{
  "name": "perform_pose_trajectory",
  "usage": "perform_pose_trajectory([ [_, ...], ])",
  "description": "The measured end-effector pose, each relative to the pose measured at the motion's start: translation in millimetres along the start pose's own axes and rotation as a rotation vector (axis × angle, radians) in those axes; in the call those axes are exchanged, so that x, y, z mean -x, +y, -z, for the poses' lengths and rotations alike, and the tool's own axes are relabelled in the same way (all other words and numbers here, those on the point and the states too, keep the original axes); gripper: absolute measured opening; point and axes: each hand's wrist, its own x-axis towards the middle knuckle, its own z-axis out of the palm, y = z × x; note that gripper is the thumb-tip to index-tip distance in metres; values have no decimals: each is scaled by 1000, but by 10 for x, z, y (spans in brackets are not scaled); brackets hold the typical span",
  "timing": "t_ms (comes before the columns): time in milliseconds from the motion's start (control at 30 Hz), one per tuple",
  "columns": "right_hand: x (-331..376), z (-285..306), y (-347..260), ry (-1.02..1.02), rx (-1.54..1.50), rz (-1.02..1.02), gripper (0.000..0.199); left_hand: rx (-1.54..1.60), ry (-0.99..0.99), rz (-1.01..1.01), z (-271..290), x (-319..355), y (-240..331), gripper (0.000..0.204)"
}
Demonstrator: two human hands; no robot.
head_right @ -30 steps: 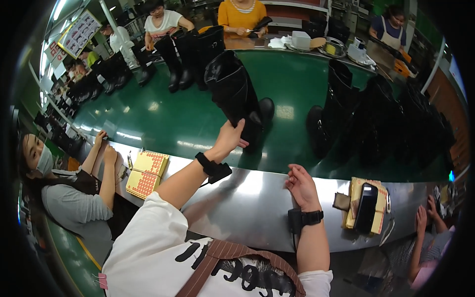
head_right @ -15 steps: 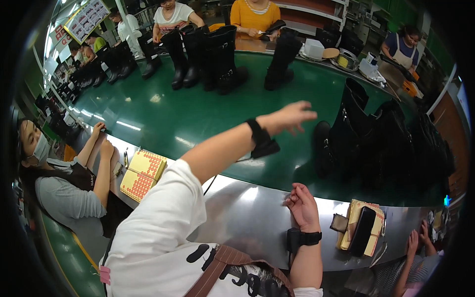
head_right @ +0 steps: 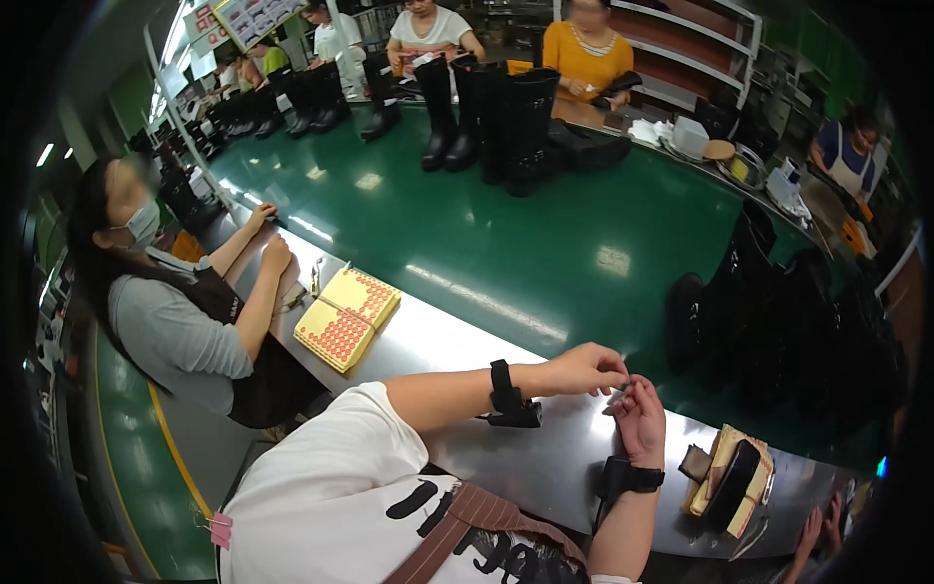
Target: Inspecting and quality-checking pairs of black boots on a production line, checking zippers, labels, and overall condition.
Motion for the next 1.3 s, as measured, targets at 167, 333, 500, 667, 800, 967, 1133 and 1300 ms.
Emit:
perform_pose_trajectory([
  [167, 10, -24, 12, 5, 0, 33, 17, 57, -22, 42, -61, 372, -68, 25],
  [333, 111, -211, 39, 156, 156, 85, 19, 156, 2, 140, -86, 660, -229, 26],
  [500, 320, -504, -442, 183, 730, 566, 20, 196, 21, 321, -13, 810, -350, 30],
  [667, 419, -412, -1593, 785, 1103, 1168, 18, 173, -35, 273, 21, 794, -300, 31],
  [800, 49, 17, -2174, 1009, 1137, 873, 74, 181, -76, 217, 15, 711, -265, 28],
  [967, -502, 251, -2168, 760, 1134, 545, 65, 59, -44, 131, 36, 321, -115, 56],
  [1133, -543, -292, -1492, 742, 1464, 537, 48, -168, 276, -211, -11, -614, 279, 103],
  [1300, -408, -685, -747, 459, 1455, 822, 44, 112, 422, -422, -289, -1118, 490, 64],
])
